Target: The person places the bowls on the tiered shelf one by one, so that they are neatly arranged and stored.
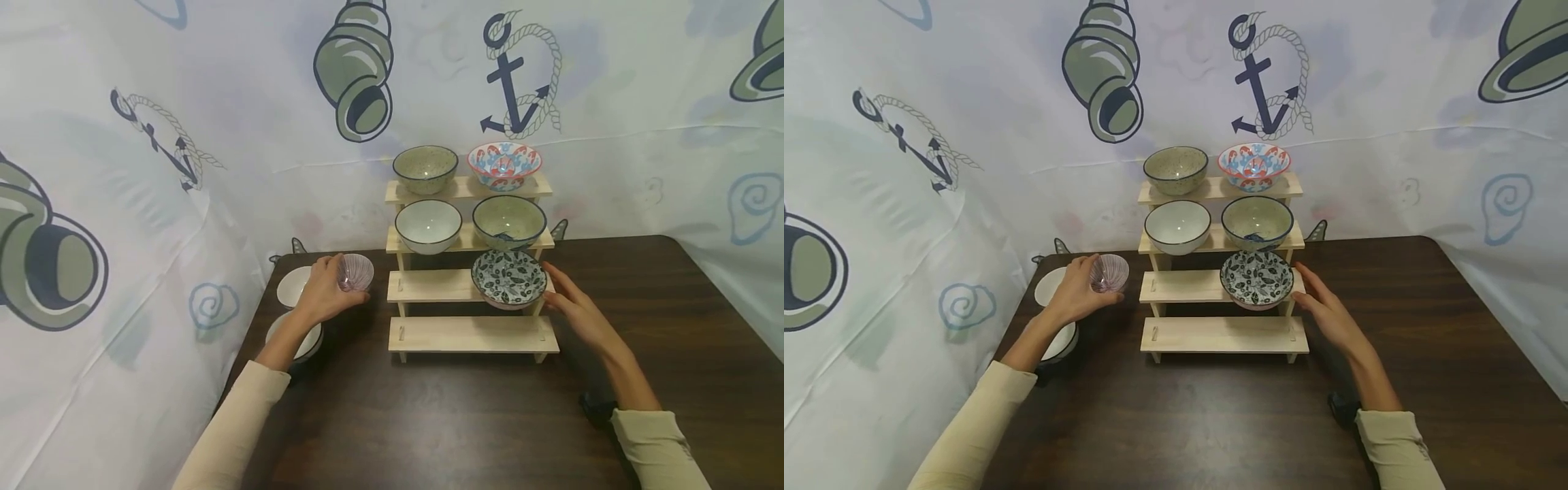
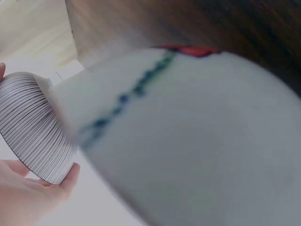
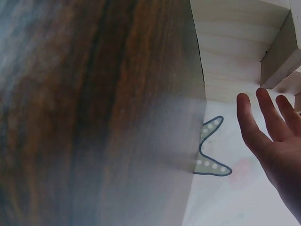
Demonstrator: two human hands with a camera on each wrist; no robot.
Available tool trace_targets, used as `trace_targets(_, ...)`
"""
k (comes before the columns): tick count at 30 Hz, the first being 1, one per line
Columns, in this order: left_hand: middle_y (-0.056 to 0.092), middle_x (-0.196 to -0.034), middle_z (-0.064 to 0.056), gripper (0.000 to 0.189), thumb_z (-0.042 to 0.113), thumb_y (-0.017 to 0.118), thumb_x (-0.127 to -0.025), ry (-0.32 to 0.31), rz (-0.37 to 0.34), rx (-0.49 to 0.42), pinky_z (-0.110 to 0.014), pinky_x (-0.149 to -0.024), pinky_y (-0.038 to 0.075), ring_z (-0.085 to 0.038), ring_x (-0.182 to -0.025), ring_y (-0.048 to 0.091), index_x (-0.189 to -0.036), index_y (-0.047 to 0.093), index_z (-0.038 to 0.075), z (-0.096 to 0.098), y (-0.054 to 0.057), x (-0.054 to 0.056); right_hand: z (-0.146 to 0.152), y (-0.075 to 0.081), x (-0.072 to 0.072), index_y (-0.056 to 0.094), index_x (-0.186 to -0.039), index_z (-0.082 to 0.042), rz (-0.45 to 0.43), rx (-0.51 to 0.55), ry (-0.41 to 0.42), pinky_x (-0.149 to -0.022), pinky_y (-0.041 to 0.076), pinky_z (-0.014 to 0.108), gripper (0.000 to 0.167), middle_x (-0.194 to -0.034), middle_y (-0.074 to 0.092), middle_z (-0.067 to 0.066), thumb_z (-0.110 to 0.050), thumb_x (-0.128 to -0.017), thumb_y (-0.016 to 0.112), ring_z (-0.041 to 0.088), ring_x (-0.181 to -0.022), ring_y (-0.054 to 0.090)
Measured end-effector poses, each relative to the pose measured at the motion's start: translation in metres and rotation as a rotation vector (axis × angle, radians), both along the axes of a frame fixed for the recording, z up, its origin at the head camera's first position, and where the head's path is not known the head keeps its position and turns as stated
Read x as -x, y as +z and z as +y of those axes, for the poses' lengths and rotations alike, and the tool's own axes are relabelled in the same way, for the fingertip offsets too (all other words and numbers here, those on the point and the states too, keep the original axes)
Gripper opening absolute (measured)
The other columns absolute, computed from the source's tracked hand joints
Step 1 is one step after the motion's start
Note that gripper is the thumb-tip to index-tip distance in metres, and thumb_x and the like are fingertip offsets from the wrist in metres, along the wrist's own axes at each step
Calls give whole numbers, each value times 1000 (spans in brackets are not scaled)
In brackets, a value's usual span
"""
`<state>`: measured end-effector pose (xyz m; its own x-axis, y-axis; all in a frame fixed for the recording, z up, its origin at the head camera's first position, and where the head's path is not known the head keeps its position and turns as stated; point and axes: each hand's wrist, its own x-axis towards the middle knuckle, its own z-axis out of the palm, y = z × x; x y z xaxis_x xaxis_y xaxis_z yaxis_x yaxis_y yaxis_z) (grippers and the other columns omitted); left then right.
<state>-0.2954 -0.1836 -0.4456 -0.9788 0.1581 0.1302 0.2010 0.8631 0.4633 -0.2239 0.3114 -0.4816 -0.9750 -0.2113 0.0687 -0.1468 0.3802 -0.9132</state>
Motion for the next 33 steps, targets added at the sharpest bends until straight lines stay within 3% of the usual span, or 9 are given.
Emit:
trace_targets(4, 39, -155, -22, 115, 60, 82, -72, -9, 5, 0, -59, -103, 51, -38, -136, 44, -161, 31, 8, -1, 6, -3, -1, -1, 0, 13, -168, -17, 2, -3, -5, -92, 42, 6, 67, -169, 23, 23, -35, -112, 44, 10, -136, 47)
trace_targets(7, 39, -155, -21, 115, 59, 83, -72, -20, 11, -8, -60, -103, 50, -37, -136, 43, -161, 32, 7, -1, 12, -8, -2, -2, -1, 14, -168, -18, 7, -1, -4, -92, 43, 7, 66, -169, 25, 23, -35, -112, 44, -10, -120, 44)
trace_targets(16, 40, -153, -21, 113, 58, 84, -73, -42, 31, -18, -61, -99, 53, -38, -134, 43, -159, 33, 6, 0, 28, -17, -2, 0, -2, 14, -168, -16, -1, 3, -6, -93, 43, 7, 67, -171, 22, 19, -36, -111, 44, -6, -129, 40)
trace_targets(24, 36, -158, -21, 114, 58, 84, -73, -53, 35, -26, -62, -99, 53, -38, -138, 42, -162, 30, 9, 0, 39, -23, -1, 2, 0, 13, -168, -18, -3, 2, -6, -93, 43, 7, 67, -172, 20, 18, -36, -111, 44, 26, -146, 39)
trace_targets(26, 34, -159, -21, 114, 57, 84, -74, -60, 34, -32, -62, -99, 53, -38, -139, 42, -162, 29, 10, 0, 42, -26, -1, 3, 0, 14, -168, -18, -3, 4, -5, -93, 43, 7, 67, -172, 20, 18, -36, -111, 45, 22, -144, 40)
trace_targets(30, 32, -162, -21, 114, 58, 83, -73, -67, 29, -30, -63, -99, 53, -40, -140, 41, -163, 29, 12, 0, 49, -33, -1, 2, 0, 14, -168, -16, 4, 7, -3, -92, 44, 7, 67, -171, 21, 20, -35, -111, 45, -3, -132, 41)
trace_targets(33, 32, -162, -21, 114, 59, 82, -73, -72, 33, -16, -64, -99, 53, -40, -141, 41, -162, 29, 13, 0, 56, -37, -1, 1, 0, 14, -168, -16, 12, 14, 3, -93, 45, 8, 67, -170, 22, 22, -34, -111, 45, -13, -124, 40)
